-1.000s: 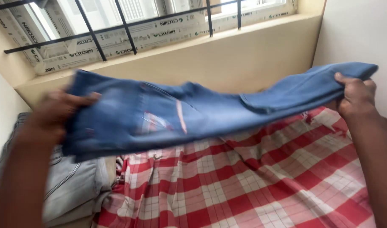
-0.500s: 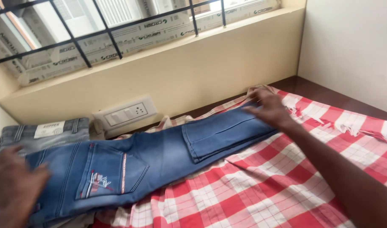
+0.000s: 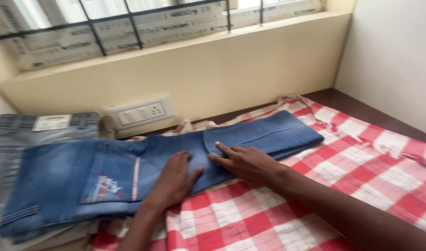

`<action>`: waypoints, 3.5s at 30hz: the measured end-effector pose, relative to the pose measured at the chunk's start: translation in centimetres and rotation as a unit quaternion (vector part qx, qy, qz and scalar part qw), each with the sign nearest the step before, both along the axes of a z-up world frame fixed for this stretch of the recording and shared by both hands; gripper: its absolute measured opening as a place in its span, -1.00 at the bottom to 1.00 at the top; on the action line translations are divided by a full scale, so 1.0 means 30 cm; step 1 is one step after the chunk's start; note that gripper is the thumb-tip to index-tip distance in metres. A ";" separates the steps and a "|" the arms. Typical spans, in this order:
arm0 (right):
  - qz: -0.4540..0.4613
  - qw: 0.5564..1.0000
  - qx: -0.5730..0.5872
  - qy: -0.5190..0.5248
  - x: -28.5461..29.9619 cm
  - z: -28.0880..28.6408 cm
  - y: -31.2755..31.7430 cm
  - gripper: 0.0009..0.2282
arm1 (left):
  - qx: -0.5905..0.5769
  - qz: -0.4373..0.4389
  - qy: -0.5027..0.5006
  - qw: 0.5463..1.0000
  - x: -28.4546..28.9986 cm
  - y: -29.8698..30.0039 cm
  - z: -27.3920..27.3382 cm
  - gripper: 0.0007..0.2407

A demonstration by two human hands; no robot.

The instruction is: The person folds two pairs of jeans on a red and white checkered cloth. They first fold a light grey pair of jeans, then unfold and refold a dark blue pair of jeans, smoothing them out before stacking them.

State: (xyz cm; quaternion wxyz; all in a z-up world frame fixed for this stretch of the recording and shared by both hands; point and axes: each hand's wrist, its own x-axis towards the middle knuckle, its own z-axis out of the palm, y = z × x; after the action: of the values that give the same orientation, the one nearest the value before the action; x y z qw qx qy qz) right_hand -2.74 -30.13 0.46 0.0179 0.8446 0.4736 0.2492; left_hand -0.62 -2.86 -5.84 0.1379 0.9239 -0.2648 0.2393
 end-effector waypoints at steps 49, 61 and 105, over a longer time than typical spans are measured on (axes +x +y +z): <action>-0.358 0.871 -0.101 0.322 0.150 0.183 -0.724 -0.71 | 0.131 0.294 -0.216 0.922 -0.554 0.451 0.435 -0.67; -0.425 0.733 0.281 0.451 0.187 0.157 -0.702 -0.73 | 0.030 0.435 0.025 0.899 -0.550 0.404 0.460 -0.51; -0.420 0.902 -0.095 -0.002 0.209 0.108 -1.002 -0.51 | -0.036 0.158 -0.023 0.986 -0.444 0.748 0.432 -0.43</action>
State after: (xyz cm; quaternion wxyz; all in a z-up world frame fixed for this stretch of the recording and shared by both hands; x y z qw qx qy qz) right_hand 3.53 -60.19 3.70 0.2019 0.9591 0.0959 0.1737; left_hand -13.93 19.58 7.12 0.1256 0.9428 -0.1095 0.2886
